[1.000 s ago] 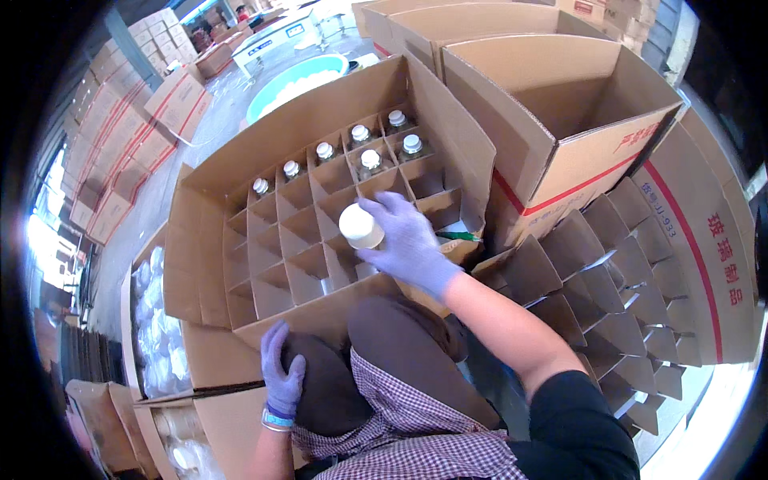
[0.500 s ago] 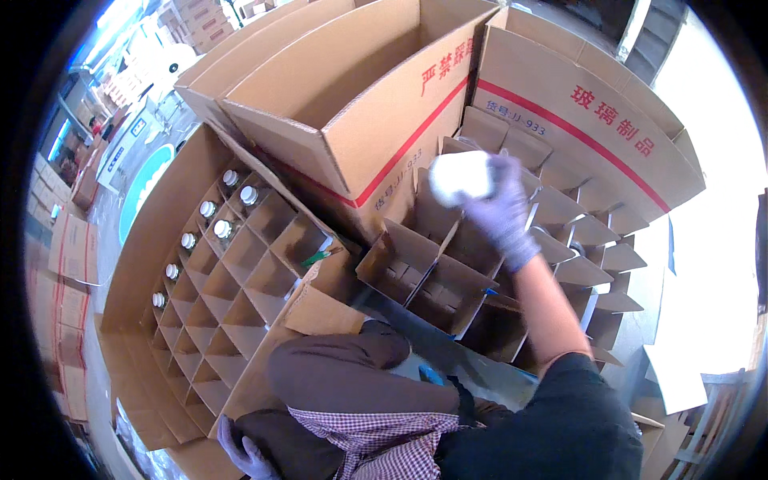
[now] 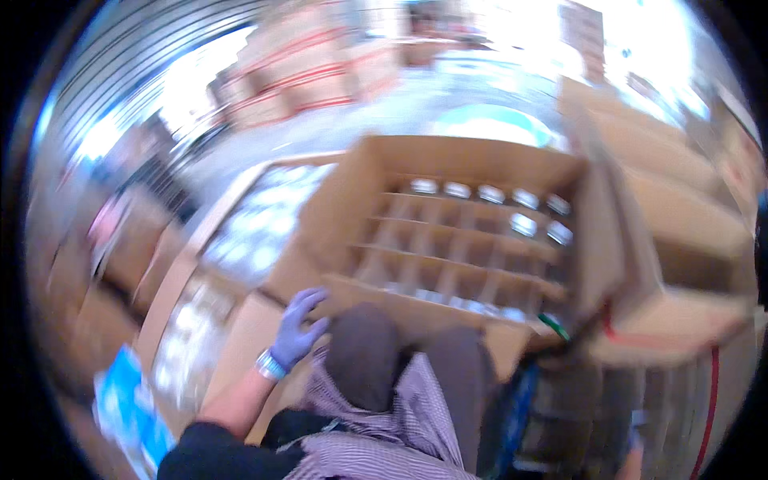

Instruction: The person assembles white ceramic pitchers by screwing on lids and attaching handles. They then wrap each pitcher in a clear plastic bag and place it into a cardboard box with dividers. The process is repeated for multiple units in a warehouse setting.

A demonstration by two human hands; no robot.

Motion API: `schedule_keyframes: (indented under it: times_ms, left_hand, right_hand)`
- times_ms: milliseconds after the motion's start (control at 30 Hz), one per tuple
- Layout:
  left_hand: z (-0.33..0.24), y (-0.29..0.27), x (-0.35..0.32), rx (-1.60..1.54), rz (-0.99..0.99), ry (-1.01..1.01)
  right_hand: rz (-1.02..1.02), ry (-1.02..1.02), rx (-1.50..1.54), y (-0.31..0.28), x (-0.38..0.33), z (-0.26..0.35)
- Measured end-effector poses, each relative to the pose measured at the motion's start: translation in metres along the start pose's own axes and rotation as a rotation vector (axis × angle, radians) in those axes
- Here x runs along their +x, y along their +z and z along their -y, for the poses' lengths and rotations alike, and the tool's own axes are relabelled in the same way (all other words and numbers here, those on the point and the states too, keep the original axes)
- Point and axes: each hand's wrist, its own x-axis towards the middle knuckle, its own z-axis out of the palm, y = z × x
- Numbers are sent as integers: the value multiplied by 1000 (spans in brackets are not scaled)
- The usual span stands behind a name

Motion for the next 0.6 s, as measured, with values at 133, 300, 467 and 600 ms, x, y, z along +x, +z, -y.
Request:
schedule_keyframes:
  times_ms: [133, 300, 467, 600]
  left_hand:
    - [51, -69, -46, 147, -222, -102]
    - [119, -163, -117, 421, -537, -239]
    - [242, -258, -219, 701, -690, -798]
    - [284, -283, -258, 661, -826, -1105]
  right_hand:
    - [-151, -62, -162, 11, 20, -17]
    - [-483, -201, -273, -1, 35, -26]
    - [-749, -413, -296, -7, 50, -5]
    - [-693, -530, 44, -1, 33, 36]
